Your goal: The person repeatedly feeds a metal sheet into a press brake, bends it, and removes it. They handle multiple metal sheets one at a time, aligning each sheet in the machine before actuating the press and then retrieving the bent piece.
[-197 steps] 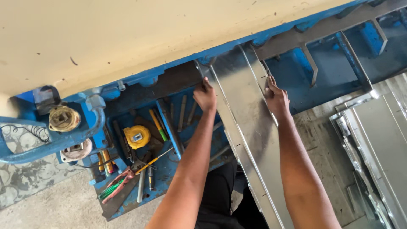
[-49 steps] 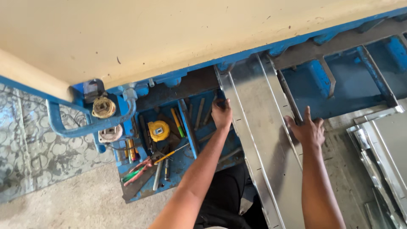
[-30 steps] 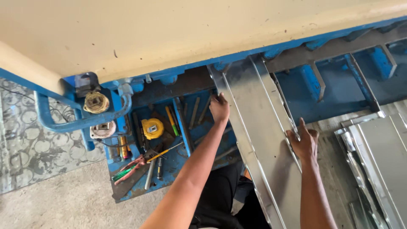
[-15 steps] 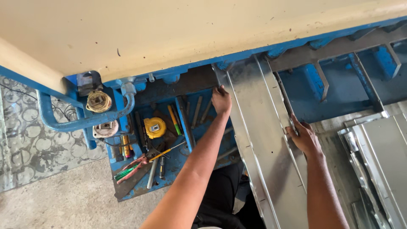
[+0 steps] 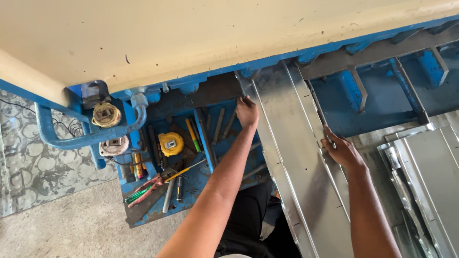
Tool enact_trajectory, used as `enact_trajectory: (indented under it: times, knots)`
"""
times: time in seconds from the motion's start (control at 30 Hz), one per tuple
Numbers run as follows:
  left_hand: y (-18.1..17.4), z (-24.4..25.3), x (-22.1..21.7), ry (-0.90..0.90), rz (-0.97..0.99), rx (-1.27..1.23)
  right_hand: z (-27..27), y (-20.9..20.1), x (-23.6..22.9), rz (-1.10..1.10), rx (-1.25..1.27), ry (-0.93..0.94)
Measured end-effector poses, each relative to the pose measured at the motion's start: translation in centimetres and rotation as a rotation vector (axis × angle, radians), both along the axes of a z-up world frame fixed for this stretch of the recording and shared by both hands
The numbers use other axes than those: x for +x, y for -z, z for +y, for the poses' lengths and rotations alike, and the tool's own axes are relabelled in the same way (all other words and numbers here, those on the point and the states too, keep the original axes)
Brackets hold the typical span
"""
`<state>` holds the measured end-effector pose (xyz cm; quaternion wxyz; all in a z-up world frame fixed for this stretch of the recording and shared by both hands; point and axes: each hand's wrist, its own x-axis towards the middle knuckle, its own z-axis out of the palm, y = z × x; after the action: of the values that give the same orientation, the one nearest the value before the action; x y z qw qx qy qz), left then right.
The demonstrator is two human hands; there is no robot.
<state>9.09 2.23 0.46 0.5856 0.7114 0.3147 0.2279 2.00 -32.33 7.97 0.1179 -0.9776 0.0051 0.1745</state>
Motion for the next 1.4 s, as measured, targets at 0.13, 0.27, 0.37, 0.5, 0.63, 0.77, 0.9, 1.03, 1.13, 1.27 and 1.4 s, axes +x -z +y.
enact_trajectory:
  times: [0.13,0.27,0.37,0.5,0.63,0.77,0.9,1.03,1.13,1.27,1.4]
  knots:
    - [0.0,0.1,-0.1,0.007,-0.002,-0.011,-0.2,0.1,-0.1,0.020,0.000,0.008]
    - [-0.2,0.1,-0.2,0.027,-0.004,-0.024,-0.4,0.3,0.1,0.035,0.002,0.008]
    - [0.2,0.1,-0.3,0.048,-0.003,-0.045,-0.5,0.4,0.3,0.048,-0.010,0.005]
    - [1.3,0.0,0.5,0.009,0.032,0.008,-0.5,0.5,0.4,0.040,-0.001,-0.007]
    - [2.0,-0.3,0.6,0.003,0.016,0.025,-0.6,0.2,0.1,0.042,0.015,0.006]
    - [1.7,-0.3,0.6,-0.014,0.016,0.039,-0.4,0.0,0.0,0.042,-0.002,-0.012]
    - [1.2,-0.2,0.3,-0.004,-0.012,0.037,-0.4,0.2,-0.1,0.024,-0.005,-0.032]
    - [0.7,0.0,0.0,0.030,0.020,0.006,-0.4,0.2,-0.1,0.042,-0.004,-0.020]
    - [0.4,0.1,-0.1,0.047,0.022,0.003,-0.4,0.0,-0.3,0.038,0.002,-0.022]
    - [0.3,0.1,0.0,0.030,0.037,0.025,-0.3,0.2,-0.1,0.038,-0.015,-0.022]
    - [0.5,0.1,-0.1,0.038,0.044,0.016,-0.5,0.5,-0.2,0.043,-0.036,-0.017]
